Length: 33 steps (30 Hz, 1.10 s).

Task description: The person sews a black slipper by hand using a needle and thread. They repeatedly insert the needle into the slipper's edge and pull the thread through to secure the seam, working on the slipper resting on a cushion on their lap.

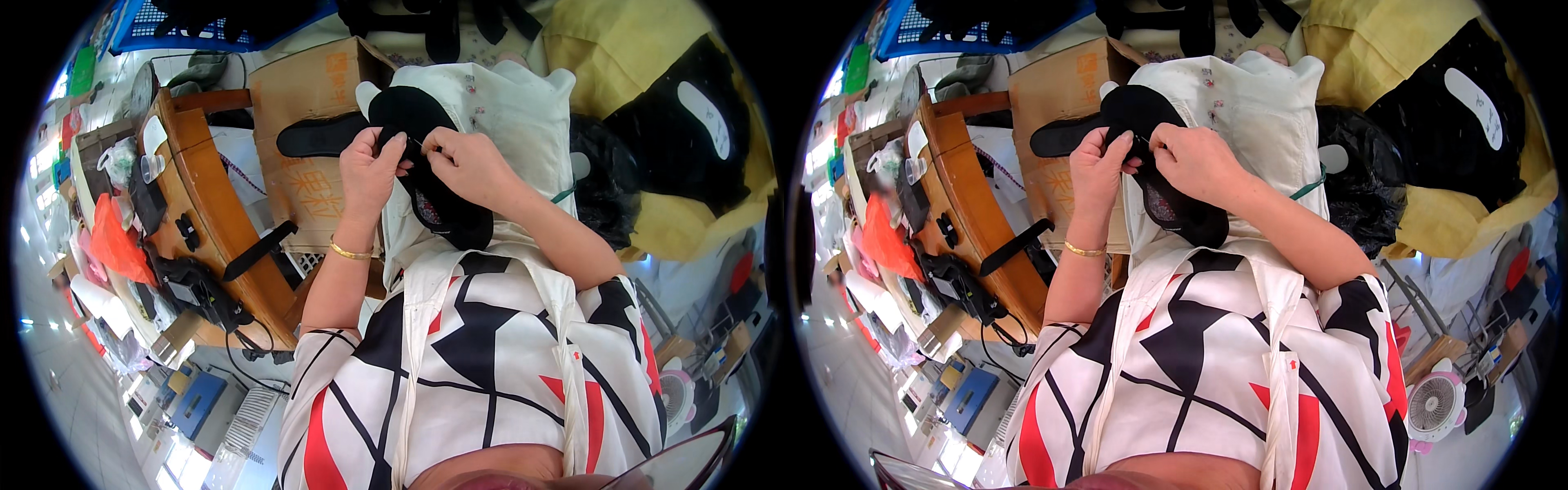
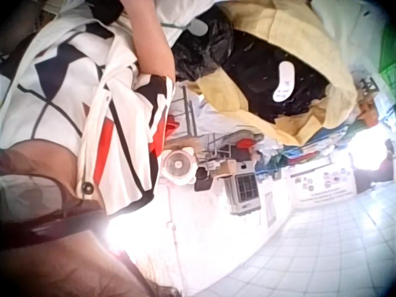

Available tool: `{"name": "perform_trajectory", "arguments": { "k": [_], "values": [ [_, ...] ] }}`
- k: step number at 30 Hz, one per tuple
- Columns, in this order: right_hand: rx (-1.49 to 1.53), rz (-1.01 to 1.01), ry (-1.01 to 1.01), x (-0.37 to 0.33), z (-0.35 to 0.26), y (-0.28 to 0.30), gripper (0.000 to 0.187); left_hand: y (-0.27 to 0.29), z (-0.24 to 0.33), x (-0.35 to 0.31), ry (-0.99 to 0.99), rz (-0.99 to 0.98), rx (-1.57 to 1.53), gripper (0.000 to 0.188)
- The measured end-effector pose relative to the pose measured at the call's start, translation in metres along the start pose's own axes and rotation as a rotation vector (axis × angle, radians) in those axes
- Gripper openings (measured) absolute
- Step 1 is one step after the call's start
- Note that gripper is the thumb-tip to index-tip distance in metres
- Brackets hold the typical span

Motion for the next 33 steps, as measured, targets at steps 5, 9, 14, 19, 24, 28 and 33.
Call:
{"name": "perform_trajectory", "arguments": {
  "k": [5, 9, 14, 19, 24, 28, 33],
  "values": [
    [-0.042, 0.001, 0.041, 0.002, 0.000, 0.000, 0.012, -0.001, 0.001, 0.001, 0.014, -0.021, -0.003, 0.019],
    [-0.217, -0.003, 0.065, 0.000, -0.002, -0.004, 0.009, -0.001, 0.002, 0.002, 0.043, -0.043, 0.052, 0.019],
    [-0.397, -0.052, 0.087, -0.003, -0.006, -0.015, 0.010, -0.002, 0.007, 0.005, 0.195, -0.089, 0.087, 0.012],
    [-0.439, -0.090, 0.133, 0.004, -0.010, -0.013, 0.013, -0.003, 0.006, 0.008, 0.229, -0.183, 0.062, 0.009],
    [-0.423, -0.127, 0.146, 0.002, -0.005, -0.007, 0.006, -0.004, 0.004, 0.009, 0.227, -0.204, 0.060, 0.008],
    [-0.415, -0.143, 0.175, 0.005, -0.005, -0.001, 0.006, -0.005, 0.007, 0.009, 0.229, -0.194, 0.081, 0.009],
    [-0.367, -0.160, 0.181, 0.010, -0.006, 0.004, 0.009, -0.007, 0.009, 0.009, 0.217, -0.209, 0.102, 0.007]
  ]
}}
Point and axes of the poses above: each hand's wrist, its own x-axis towards the middle knuckle, its own y-axis out of the back of the hand, z = x × y, the point moved 8 cm from there along x, towards the middle knuckle, and after that the axes turned 14 degrees about y, right-handed, at the moved point
